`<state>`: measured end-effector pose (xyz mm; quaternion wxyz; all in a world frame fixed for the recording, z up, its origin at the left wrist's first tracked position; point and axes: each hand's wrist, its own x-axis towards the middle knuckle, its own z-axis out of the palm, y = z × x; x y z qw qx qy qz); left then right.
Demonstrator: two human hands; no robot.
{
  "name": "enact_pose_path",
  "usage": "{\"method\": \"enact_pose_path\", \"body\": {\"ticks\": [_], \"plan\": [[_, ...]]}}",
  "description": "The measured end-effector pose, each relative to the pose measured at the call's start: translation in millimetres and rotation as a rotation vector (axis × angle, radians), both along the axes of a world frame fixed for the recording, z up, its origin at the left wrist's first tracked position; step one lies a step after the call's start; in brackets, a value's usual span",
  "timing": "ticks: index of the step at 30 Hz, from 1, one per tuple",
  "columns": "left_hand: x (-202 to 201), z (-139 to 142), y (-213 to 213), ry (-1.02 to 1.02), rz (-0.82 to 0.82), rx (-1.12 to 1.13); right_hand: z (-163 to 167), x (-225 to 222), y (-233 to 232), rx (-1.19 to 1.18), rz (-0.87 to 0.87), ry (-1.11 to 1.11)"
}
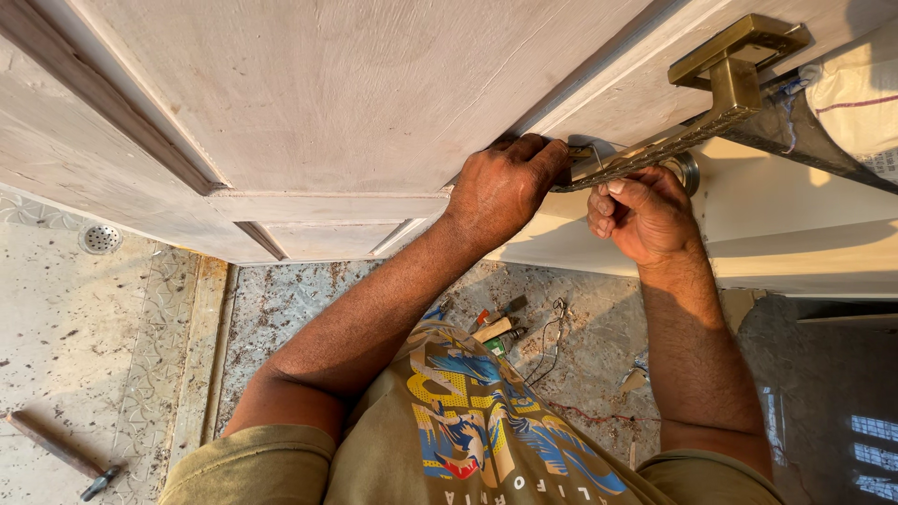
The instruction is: The person fits a decorative brass door pull handle to a wooden door, holding the handle against the door edge and threading screws into the mounting plate by hand. They then use a small hex key to tighten the screws and secure the handle to the door.
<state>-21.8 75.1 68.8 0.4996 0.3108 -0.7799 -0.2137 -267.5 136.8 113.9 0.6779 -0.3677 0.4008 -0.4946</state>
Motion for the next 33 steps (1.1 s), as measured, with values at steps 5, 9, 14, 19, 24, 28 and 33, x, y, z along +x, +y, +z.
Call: {"method": "enact_pose_path", "body": {"ticks": [5,9,14,19,24,28,33], "plan": [[1.4,-1.0,-0.2,-0.027,0.003,0.005,11.2,-0.5,-6.5,-0.295,0.117,0.409],[1.1,1.9,-1.3,-0.024,-0.024,0.006,27.7,-5.4,-2.8,-0.366,0.224,0.485],[2.9,3.5,0.1,-0.026,0.004,-0.022,40.1,-6.3,4.0,-0.307,0.148,0.55],[2.0,2.1,-1.6,-0.028,-0.028,-0.001,46.7,5.2,3.5,-0.324,0.038,0.895],[1.0,2.3,-1.6,-0.021,-0.016,-0.016,55.8,23.1,4.4,-0.436,-0.086,1.183],[2.3,3.3,0.8,-0.014,-0.005,-0.005,64.4,31.6,6.2,-0.778,-0.051,1.648],[3.1,3.8,2.0,-0.003,-0.002,0.003,64.3,32.5,5.2,-0.964,-0.093,1.792]]}}
